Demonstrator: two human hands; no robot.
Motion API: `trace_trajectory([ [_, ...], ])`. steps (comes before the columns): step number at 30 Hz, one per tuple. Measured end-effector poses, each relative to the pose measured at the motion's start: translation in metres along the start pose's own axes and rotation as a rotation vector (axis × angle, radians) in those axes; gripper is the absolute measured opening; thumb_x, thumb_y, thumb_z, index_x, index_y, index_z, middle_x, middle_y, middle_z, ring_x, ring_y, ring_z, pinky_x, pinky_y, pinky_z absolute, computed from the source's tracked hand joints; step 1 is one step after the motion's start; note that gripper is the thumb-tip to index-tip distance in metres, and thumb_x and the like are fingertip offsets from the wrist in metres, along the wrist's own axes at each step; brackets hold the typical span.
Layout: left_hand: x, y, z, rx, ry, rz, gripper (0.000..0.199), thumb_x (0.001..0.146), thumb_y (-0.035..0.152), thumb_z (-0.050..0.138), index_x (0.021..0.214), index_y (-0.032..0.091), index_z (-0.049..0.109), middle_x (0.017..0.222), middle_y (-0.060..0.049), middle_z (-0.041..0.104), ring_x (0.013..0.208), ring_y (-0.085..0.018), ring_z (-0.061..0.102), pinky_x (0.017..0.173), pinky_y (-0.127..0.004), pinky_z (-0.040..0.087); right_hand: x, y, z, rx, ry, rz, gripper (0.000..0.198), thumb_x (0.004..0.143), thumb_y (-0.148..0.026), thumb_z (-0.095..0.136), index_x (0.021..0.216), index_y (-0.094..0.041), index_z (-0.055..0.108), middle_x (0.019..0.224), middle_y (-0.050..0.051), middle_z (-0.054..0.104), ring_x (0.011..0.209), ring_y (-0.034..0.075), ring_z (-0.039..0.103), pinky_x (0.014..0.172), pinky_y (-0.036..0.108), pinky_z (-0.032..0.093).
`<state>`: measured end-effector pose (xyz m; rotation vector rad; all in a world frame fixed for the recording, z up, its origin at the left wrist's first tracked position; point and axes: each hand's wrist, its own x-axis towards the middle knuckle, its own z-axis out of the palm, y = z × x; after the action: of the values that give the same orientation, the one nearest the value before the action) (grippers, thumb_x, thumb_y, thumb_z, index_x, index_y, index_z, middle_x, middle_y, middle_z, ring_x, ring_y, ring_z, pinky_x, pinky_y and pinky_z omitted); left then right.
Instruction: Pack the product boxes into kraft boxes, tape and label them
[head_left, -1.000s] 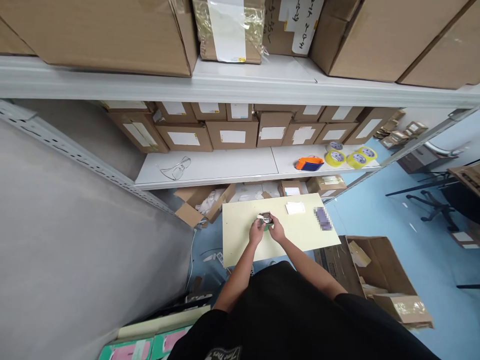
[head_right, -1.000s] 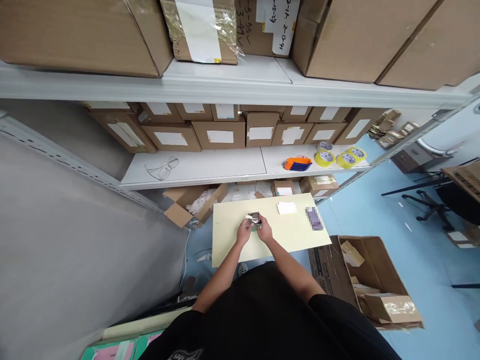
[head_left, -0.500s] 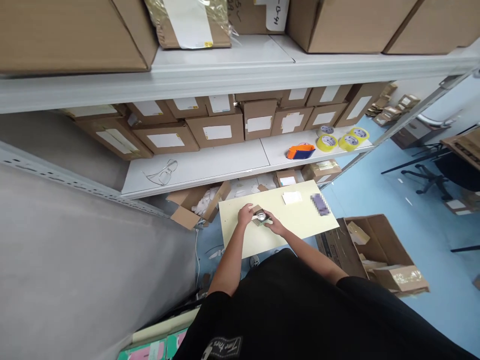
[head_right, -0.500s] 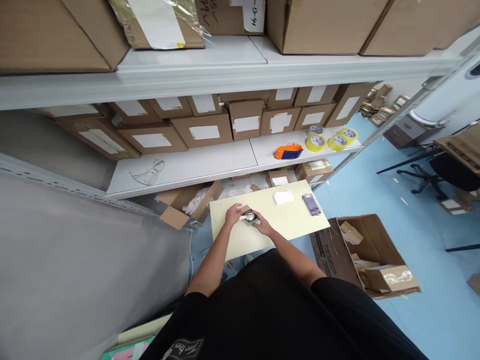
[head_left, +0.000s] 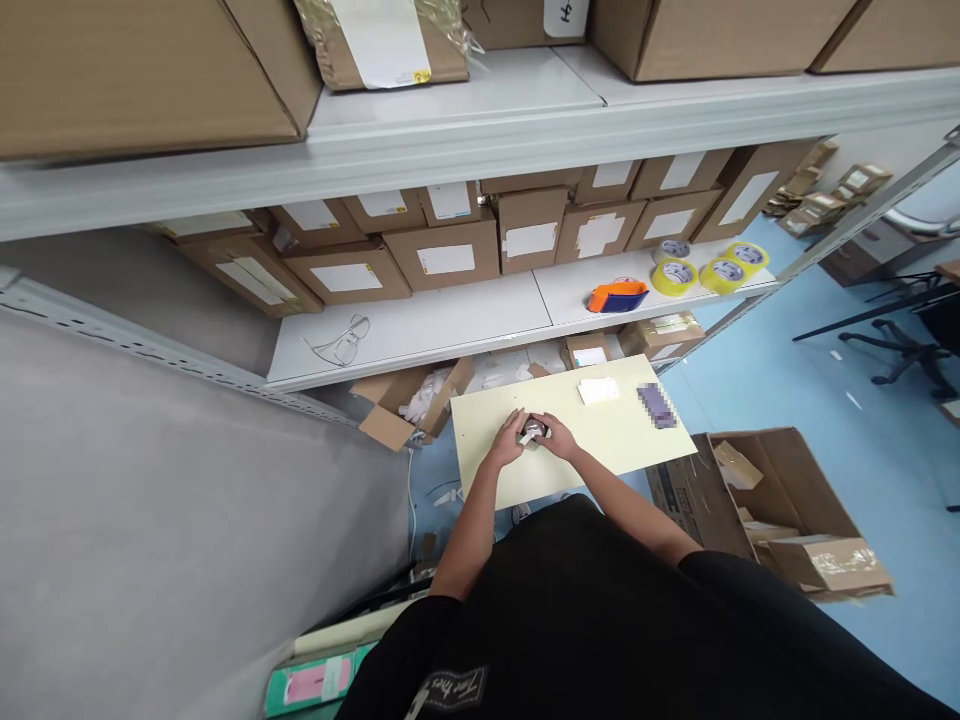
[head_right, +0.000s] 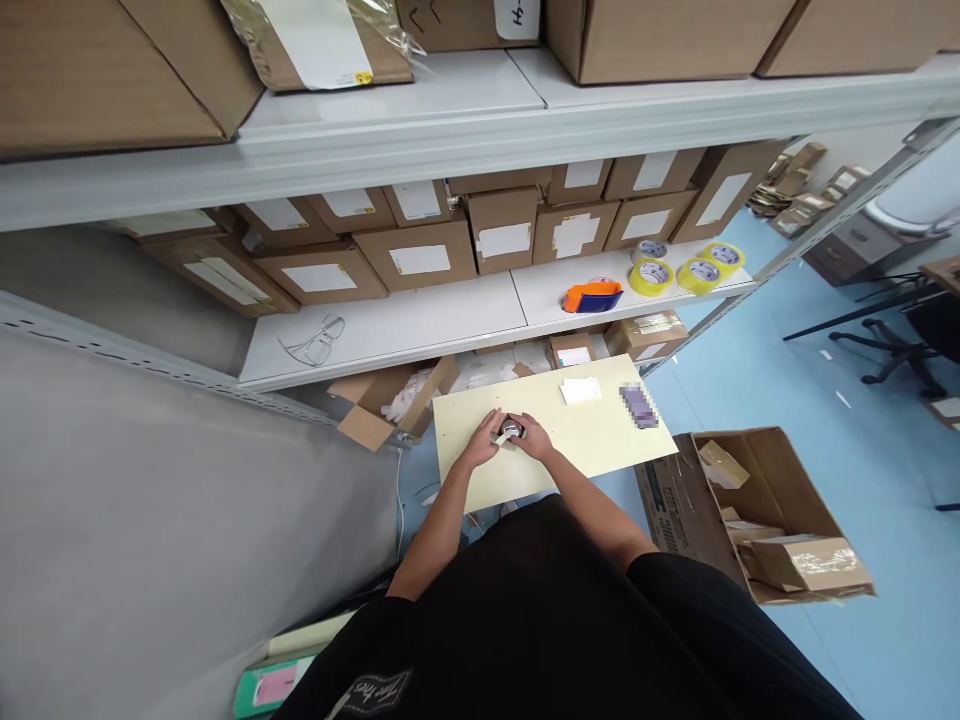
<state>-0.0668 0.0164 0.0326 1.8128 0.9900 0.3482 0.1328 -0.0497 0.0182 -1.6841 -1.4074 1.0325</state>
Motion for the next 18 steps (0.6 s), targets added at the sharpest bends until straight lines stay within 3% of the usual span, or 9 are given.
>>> trace_trajectory([
  [3, 0.001, 0.003, -0.003, 0.078, -0.068, 0.074, 0.103, 0.073, -0.003, 0.066, 0.166, 0.023, 0.030, 0.175, -0.011, 0.023, 0.159, -0.029, 0.029, 0.127, -0.041, 0.033, 0.002, -0.002, -0.003, -0.055, -0.031, -0.018, 0.065, 0.071, -0.020, 0.076, 0.135, -0.027, 0.069, 0.137, 0.007, 0.070, 0.130, 0.031, 0.063, 0.112, 0.047, 0.049],
  [6, 0.004, 0.003, 0.001, 0.108, -0.122, 0.105, 0.094, 0.075, 0.000, 0.069, 0.161, 0.020, 0.040, 0.169, -0.013, 0.037, 0.156, -0.032, 0.036, 0.127, -0.045, 0.034, -0.002, -0.001, -0.006, -0.047, -0.023, -0.026, 0.059, 0.070, -0.022, 0.075, 0.129, -0.026, 0.070, 0.128, 0.006, 0.074, 0.114, 0.028, 0.070, 0.102, 0.042, 0.054],
  [10, 0.001, 0.001, 0.010, 0.053, -0.071, 0.065, 0.086, 0.077, 0.009, 0.075, 0.157, 0.023, 0.047, 0.158, -0.011, 0.054, 0.145, -0.033, 0.051, 0.121, -0.045, 0.042, -0.006, 0.000, -0.011, -0.151, -0.002, 0.005, 0.049, 0.071, -0.025, 0.080, 0.120, -0.027, 0.074, 0.120, 0.005, 0.075, 0.110, 0.028, 0.070, 0.098, 0.041, 0.054],
  [14, -0.003, -0.003, 0.015, -0.005, 0.000, 0.024, 0.088, 0.073, 0.017, 0.084, 0.154, 0.028, 0.050, 0.154, -0.008, 0.059, 0.138, -0.031, 0.058, 0.118, -0.043, 0.046, 0.001, -0.006, -0.012, -0.354, -0.052, 0.066, 0.053, 0.067, -0.022, 0.089, 0.118, -0.030, 0.076, 0.126, 0.007, 0.072, 0.112, 0.032, 0.069, 0.094, 0.040, 0.054],
  [18, 0.002, -0.008, 0.016, -0.077, 0.001, 0.018, 0.095, 0.065, 0.020, 0.091, 0.151, 0.025, 0.051, 0.153, -0.010, 0.059, 0.140, -0.031, 0.057, 0.118, -0.042, 0.044, 0.014, -0.014, -0.003, -0.478, -0.087, 0.117, 0.059, 0.063, -0.014, 0.089, 0.118, -0.029, 0.074, 0.133, 0.011, 0.068, 0.117, 0.035, 0.067, 0.094, 0.040, 0.054],
])
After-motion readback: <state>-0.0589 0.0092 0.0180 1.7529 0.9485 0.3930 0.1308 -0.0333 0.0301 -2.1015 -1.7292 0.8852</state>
